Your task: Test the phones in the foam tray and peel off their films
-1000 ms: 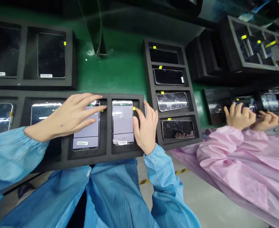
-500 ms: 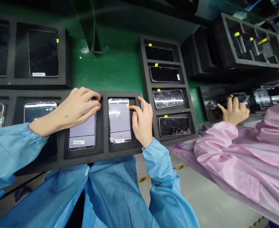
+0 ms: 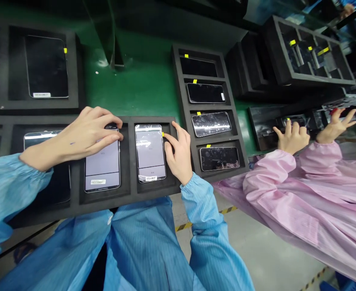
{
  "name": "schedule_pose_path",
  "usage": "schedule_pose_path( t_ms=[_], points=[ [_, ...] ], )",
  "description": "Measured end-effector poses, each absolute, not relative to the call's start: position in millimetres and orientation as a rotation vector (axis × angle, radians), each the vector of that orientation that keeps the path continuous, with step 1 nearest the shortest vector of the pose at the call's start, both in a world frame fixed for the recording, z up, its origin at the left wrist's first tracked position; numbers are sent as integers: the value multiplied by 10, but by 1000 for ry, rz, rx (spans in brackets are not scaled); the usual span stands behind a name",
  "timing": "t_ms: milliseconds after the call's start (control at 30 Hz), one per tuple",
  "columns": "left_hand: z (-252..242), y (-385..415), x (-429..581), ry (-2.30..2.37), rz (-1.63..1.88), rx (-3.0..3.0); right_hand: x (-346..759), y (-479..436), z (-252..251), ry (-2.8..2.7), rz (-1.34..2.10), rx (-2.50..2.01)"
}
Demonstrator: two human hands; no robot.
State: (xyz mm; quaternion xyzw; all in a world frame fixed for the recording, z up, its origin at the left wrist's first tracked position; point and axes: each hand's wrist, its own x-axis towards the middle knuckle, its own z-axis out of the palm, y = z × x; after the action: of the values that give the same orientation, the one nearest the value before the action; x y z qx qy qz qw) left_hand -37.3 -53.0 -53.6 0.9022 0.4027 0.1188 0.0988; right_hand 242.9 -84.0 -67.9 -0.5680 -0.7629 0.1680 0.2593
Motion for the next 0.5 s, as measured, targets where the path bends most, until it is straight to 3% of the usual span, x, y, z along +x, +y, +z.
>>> schedule_pose_path(
  t_ms=[500],
  points=[
    [-623,-439,-421,1060,406,2499,2478,-848,-690,-2007,553,-1521]
  ],
)
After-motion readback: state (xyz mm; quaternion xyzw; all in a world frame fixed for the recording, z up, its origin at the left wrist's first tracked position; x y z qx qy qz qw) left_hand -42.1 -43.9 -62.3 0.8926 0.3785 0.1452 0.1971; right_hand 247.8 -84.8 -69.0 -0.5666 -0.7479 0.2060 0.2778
